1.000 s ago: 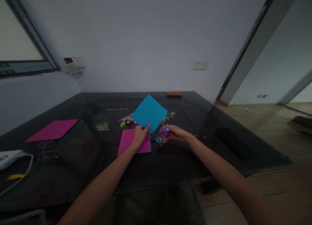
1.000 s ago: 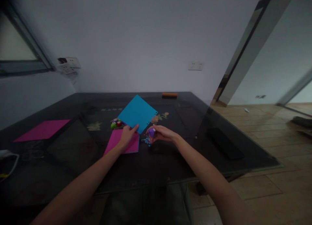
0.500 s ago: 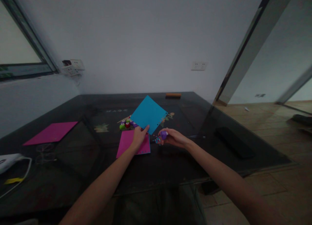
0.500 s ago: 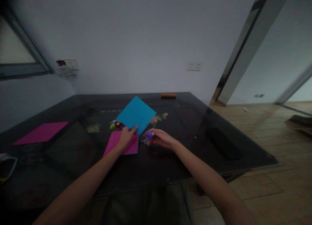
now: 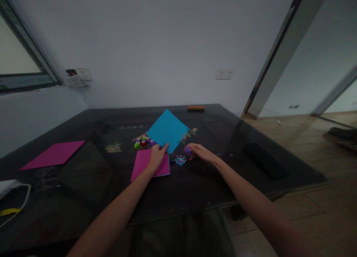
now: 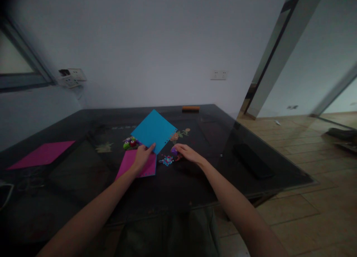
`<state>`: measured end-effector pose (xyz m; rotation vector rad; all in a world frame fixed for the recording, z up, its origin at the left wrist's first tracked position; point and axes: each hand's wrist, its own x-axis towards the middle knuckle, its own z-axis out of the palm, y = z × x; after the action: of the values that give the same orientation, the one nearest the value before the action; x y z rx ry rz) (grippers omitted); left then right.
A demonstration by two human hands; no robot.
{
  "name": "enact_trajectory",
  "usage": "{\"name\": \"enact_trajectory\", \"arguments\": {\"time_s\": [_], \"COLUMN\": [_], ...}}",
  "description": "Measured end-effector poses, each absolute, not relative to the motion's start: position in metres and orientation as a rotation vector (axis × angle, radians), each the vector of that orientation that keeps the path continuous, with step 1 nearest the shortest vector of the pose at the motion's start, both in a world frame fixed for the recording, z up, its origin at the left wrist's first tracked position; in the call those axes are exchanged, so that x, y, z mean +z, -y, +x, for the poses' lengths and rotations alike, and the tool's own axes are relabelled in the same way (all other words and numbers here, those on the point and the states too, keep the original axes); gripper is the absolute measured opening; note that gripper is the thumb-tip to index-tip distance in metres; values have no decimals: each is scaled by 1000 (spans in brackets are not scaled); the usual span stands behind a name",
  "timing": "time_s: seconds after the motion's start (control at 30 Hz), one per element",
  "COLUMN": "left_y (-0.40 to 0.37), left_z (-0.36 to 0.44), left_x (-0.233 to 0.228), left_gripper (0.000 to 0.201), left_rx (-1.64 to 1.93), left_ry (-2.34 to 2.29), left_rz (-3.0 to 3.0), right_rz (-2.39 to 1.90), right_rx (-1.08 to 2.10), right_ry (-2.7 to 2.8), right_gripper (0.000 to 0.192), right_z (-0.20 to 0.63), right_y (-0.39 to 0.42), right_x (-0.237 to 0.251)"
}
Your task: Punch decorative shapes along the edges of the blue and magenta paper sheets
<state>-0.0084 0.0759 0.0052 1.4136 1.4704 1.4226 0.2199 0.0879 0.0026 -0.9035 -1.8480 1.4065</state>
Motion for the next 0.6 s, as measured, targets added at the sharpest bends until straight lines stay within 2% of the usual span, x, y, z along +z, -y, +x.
{"name": "enact_trajectory", "arguments": {"time_s": [0.3, 0.6], "left_y": [-79, -82], "left_z": [-12, -23], "left_x": [3, 12], "left_gripper": [29, 32], "left_rx": [1393, 1382], "left_ry": [-1500, -1587], "left_rz": [1513, 1468], "right_rz": [-777, -778], "right_rx": [1501, 1425], "right_ry": [1659, 1315], "right_gripper": [43, 38], "right_z": [214, 233], "right_y": [-86, -94], "right_x": [3, 11]}}
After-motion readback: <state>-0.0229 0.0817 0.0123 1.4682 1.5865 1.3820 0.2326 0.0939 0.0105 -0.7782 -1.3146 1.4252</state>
